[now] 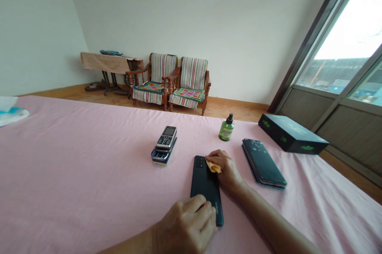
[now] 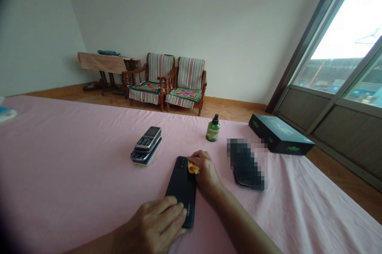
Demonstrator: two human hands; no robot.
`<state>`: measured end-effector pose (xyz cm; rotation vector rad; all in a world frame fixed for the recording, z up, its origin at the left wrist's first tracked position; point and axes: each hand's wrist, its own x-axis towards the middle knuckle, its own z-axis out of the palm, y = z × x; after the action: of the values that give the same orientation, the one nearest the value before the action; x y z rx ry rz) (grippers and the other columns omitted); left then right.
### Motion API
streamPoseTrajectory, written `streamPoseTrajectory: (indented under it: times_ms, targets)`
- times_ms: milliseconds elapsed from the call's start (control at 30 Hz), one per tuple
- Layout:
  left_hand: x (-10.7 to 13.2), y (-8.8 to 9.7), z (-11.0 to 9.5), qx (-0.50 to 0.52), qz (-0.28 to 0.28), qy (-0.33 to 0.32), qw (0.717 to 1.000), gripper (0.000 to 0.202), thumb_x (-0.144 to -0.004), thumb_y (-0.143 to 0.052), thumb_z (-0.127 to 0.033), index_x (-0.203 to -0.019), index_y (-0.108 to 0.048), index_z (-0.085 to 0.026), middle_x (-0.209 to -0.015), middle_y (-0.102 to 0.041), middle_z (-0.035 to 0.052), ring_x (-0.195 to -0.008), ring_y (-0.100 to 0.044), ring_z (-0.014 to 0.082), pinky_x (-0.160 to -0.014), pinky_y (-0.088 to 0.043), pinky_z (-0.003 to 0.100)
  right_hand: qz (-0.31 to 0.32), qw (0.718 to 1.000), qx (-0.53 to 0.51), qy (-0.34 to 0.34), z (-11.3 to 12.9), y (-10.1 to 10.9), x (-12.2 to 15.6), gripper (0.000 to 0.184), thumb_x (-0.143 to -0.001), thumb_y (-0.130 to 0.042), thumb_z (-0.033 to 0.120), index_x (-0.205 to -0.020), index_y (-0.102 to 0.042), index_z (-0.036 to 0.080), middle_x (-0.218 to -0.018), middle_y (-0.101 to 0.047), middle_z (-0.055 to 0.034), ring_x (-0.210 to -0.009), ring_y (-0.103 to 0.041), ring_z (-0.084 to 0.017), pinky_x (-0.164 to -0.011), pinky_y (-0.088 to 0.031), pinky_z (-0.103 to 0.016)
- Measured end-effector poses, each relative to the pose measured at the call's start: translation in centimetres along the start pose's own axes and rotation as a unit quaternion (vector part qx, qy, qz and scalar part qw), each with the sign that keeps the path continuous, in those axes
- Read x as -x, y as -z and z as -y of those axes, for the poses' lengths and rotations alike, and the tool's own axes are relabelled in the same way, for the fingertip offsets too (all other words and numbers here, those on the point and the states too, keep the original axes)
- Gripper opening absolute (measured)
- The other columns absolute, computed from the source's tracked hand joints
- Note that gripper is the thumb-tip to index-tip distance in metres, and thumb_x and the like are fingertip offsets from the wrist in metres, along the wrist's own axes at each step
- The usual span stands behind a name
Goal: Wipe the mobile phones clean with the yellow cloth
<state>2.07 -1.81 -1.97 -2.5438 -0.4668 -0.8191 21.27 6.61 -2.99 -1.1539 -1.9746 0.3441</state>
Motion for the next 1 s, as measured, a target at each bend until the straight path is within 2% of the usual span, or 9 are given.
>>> streamPoseTrajectory:
  times_ms: [67, 167, 400, 533, 633, 700, 767, 867, 1000]
  targets:
    - [-0.2, 0.0, 0.2, 0.011, -0.022, 0.014, 1.000, 0.018, -0.100, -0.049, -0.020, -0.090, -0.062, -0.013, -0.077, -0.066, 0.0035, -0.070, -0.062, 0.0154, -0.059, -0.051, 0.023, -0.004, 1.000, -0.004, 0.000, 0.5, 0.1, 0.5, 0.041, -0.076, -0.053, -0.003, -0.098, -0.077, 0.022, -0.093, -0.065, -0.0087, -0.088, -0.058, -0.022, -0.076, -0.047, -0.033]
    - [-0.4, 0.2, 0.3, 0.029, -0.026, 0.045, 0.998, 0.021, -0.102, -0.047, -0.024, -0.093, -0.062, -0.013, -0.075, -0.065, 0.0028, -0.071, -0.062, 0.0156, -0.060, -0.050, 0.023, 0.000, 1.000, -0.010, 0.005, 1.9, 0.5, 2.1, 0.040, -0.078, -0.054, -0.002, -0.101, -0.076, 0.022, -0.093, -0.064, -0.0082, -0.088, -0.058, -0.022, -0.075, -0.048, -0.033]
    - [-0.4, 0.9, -0.5, 0.081, 0.023, 0.090, 0.992, 0.026, -0.103, -0.044, -0.023, -0.081, -0.057, -0.016, -0.075, -0.063, 0.0003, -0.073, -0.062, 0.0166, -0.061, -0.046, 0.025, 0.061, 0.998, -0.027, -0.002, 5.4, 1.3, 7.1, 0.038, -0.086, -0.054, 0.003, -0.112, -0.070, 0.026, -0.101, -0.063, -0.0089, -0.093, -0.059, -0.022, -0.073, -0.052, -0.034]
    - [-0.4, 1.2, -0.6, 0.087, 0.006, 0.086, 0.992, 0.035, -0.105, -0.032, -0.017, -0.079, -0.056, -0.016, -0.074, -0.062, 0.0007, -0.069, -0.061, 0.0167, -0.058, -0.044, 0.027, 0.083, 0.996, -0.036, 0.023, 6.2, 1.5, 9.2, 0.026, -0.087, -0.066, 0.023, -0.113, -0.066, 0.026, -0.106, -0.064, -0.0091, -0.094, -0.061, -0.025, -0.074, -0.056, -0.037]
    - [-0.4, 1.2, -0.6, 0.083, -0.002, 0.089, 0.993, 0.040, -0.105, -0.026, -0.013, -0.077, -0.055, -0.016, -0.070, -0.060, 0.0006, -0.065, -0.060, 0.0165, -0.057, -0.044, 0.027, 0.082, 0.995, -0.040, 0.030, 6.4, 1.7, 9.8, 0.028, -0.093, -0.059, 0.035, -0.118, -0.061, 0.022, -0.119, -0.062, -0.0086, -0.099, -0.062, -0.023, -0.080, -0.056, -0.041]
    - [-0.4, 1.1, -0.6, 0.073, -0.011, 0.092, 0.993, 0.040, -0.105, -0.026, -0.014, -0.078, -0.055, -0.016, -0.071, -0.061, 0.0009, -0.067, -0.061, 0.0165, -0.060, -0.046, 0.027, 0.080, 0.995, -0.042, 0.030, 6.5, 1.7, 9.7, 0.026, -0.090, -0.063, 0.031, -0.114, -0.063, 0.022, -0.115, -0.063, -0.0084, -0.097, -0.062, -0.023, -0.079, -0.056, -0.039]
    - [-0.4, 0.9, -0.6, 0.070, -0.019, 0.093, 0.993, 0.037, -0.105, -0.031, -0.017, -0.079, -0.056, -0.016, -0.072, -0.062, 0.0012, -0.070, -0.063, 0.0169, -0.063, -0.048, 0.027, 0.071, 0.996, -0.040, 0.022, 6.4, 1.7, 9.0, 0.024, -0.083, -0.068, 0.017, -0.106, -0.069, 0.024, -0.105, -0.064, -0.0085, -0.093, -0.062, -0.023, -0.073, -0.055, -0.035]
    - [-0.3, 0.8, -0.5, 0.073, -0.026, 0.090, 0.993, 0.030, -0.104, -0.039, -0.021, -0.080, -0.057, -0.016, -0.073, -0.064, 0.0010, -0.072, -0.065, 0.0176, -0.066, -0.050, 0.027, 0.033, 0.999, -0.027, -0.006, 5.4, 1.6, 6.9, 0.040, -0.076, -0.058, -0.002, -0.102, -0.073, 0.024, -0.099, -0.063, -0.0084, -0.090, -0.060, -0.022, -0.071, -0.052, -0.032]
    - [-0.3, 0.9, -0.4, 0.057, -0.036, 0.084, 0.994, 0.029, -0.104, -0.040, -0.022, -0.082, -0.059, -0.015, -0.074, -0.066, 0.0009, -0.074, -0.067, 0.0179, -0.068, -0.052, 0.028, 0.003, 1.000, 0.005, -0.008, 2.7, 1.1, 2.7, 0.042, -0.076, -0.054, -0.004, -0.101, -0.076, 0.022, -0.094, -0.065, -0.0081, -0.088, -0.059, -0.021, -0.075, -0.049, -0.031]
